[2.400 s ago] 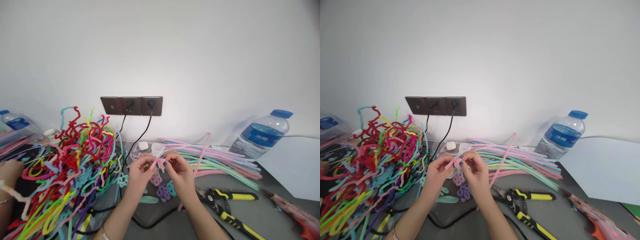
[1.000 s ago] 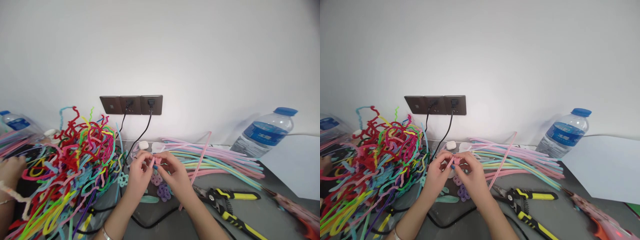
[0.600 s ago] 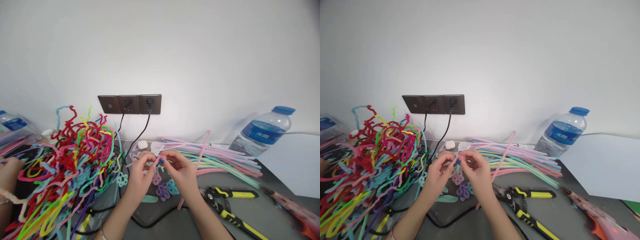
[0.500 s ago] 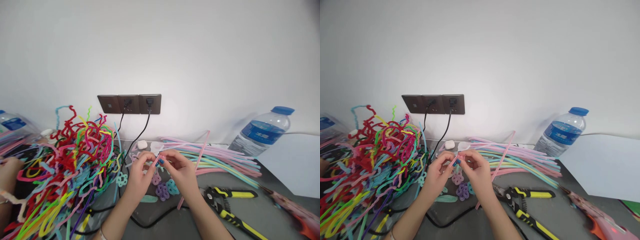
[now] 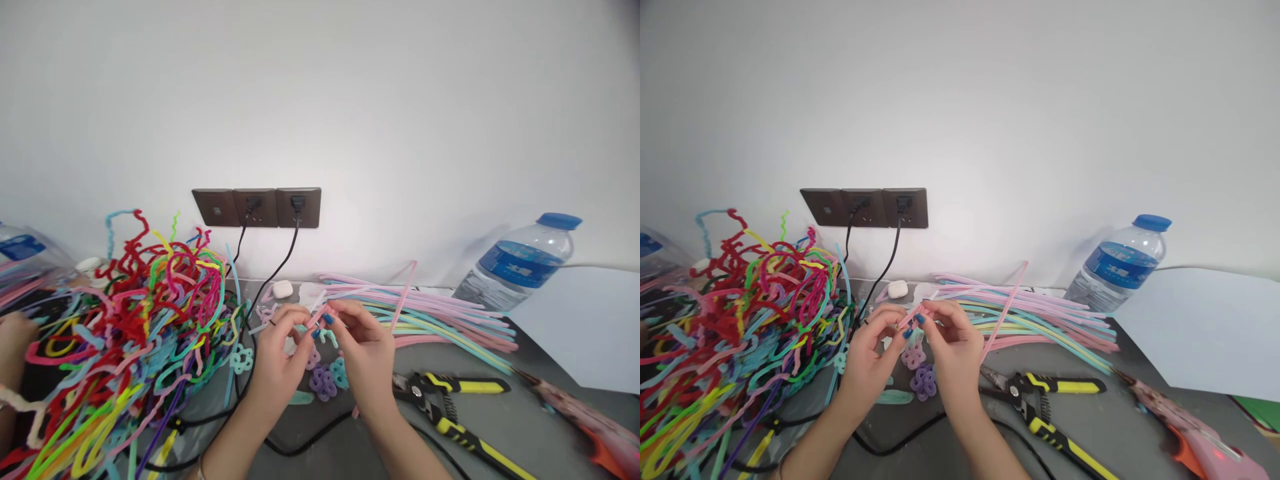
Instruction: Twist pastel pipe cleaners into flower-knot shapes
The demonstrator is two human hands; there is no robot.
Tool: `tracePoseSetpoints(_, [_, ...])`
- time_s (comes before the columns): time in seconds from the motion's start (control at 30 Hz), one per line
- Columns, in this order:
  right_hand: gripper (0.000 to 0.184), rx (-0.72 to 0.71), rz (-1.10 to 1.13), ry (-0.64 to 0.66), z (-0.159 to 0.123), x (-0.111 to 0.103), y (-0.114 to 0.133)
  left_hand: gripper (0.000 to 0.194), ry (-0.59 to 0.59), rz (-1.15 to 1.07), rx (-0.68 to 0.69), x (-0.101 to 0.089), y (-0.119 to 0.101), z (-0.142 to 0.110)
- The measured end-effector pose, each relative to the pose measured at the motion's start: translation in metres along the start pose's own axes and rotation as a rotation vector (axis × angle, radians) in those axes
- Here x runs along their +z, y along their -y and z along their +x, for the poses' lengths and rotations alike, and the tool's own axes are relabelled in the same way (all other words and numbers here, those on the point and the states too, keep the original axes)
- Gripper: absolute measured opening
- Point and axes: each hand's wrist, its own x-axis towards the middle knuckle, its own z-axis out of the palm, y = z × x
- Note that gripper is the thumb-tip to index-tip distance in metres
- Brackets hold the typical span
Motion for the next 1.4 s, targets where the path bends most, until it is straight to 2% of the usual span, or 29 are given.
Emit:
tracePoseSetpoints(0.17, [0.009, 0.028, -0.023, -0.031, 0.003, -0.003, 0.002, 0.009, 0.002, 0.004, -0.006, 0.004, -0.002, -0.003])
tracePoseSetpoints(0.33, [0.007, 0.018, 0.008, 0.086, 0.011, -0.008, 0.003, 0.009, 0.078, -0.082, -0.056, 0.004, 0.000, 0.001])
tracePoseSetpoints(0.43, [0.011, -0.002, -0.002, 0.152, 0.014, -0.012, 0.003, 0.019, 0.117, -0.190, -0.088, -0.003, 0.002, 0.005])
tracePoseSetpoints(0.5, [0.017, -0.028, -0.031, 0.188, 0.016, -0.015, 0.003, 0.027, 0.082, -0.249, -0.149, -0.008, 0.005, 0.008])
tracePoseSetpoints(0.57, [0.018, -0.058, -0.071, 0.226, 0.017, -0.017, 0.003, 0.027, 0.064, -0.288, -0.227, -0.011, 0.008, 0.010])
tracePoseSetpoints(0.67, [0.016, -0.090, -0.095, 0.287, 0.017, -0.016, 0.003, 0.023, 0.089, -0.346, -0.343, -0.012, 0.011, 0.012])
tracePoseSetpoints(0.8, [0.017, -0.127, -0.099, 0.319, 0.016, -0.014, 0.002, 0.027, 0.112, -0.504, -0.489, -0.007, 0.009, 0.011])
tracePoseSetpoints(1.0, [0.014, -0.049, -0.142, 0.321, 0.016, -0.016, 0.002, 0.026, 0.082, -0.768, -0.703, -0.009, 0.001, 0.013])
tracePoseSetpoints(1.13, [0.015, -0.016, -0.120, 0.327, 0.019, -0.017, 0.003, 0.028, 0.138, -0.872, -0.798, -0.013, 0.001, 0.015])
tracePoseSetpoints(1.23, [0.015, -0.005, -0.105, 0.352, 0.020, -0.017, 0.003, 0.029, 0.137, -0.894, -0.844, -0.015, 0.001, 0.016])
tracePoseSetpoints(1.4, [0.017, -0.039, -0.110, 0.414, 0.019, -0.016, -0.001, 0.026, 0.145, -0.835, -0.824, -0.017, 0.002, 0.015])
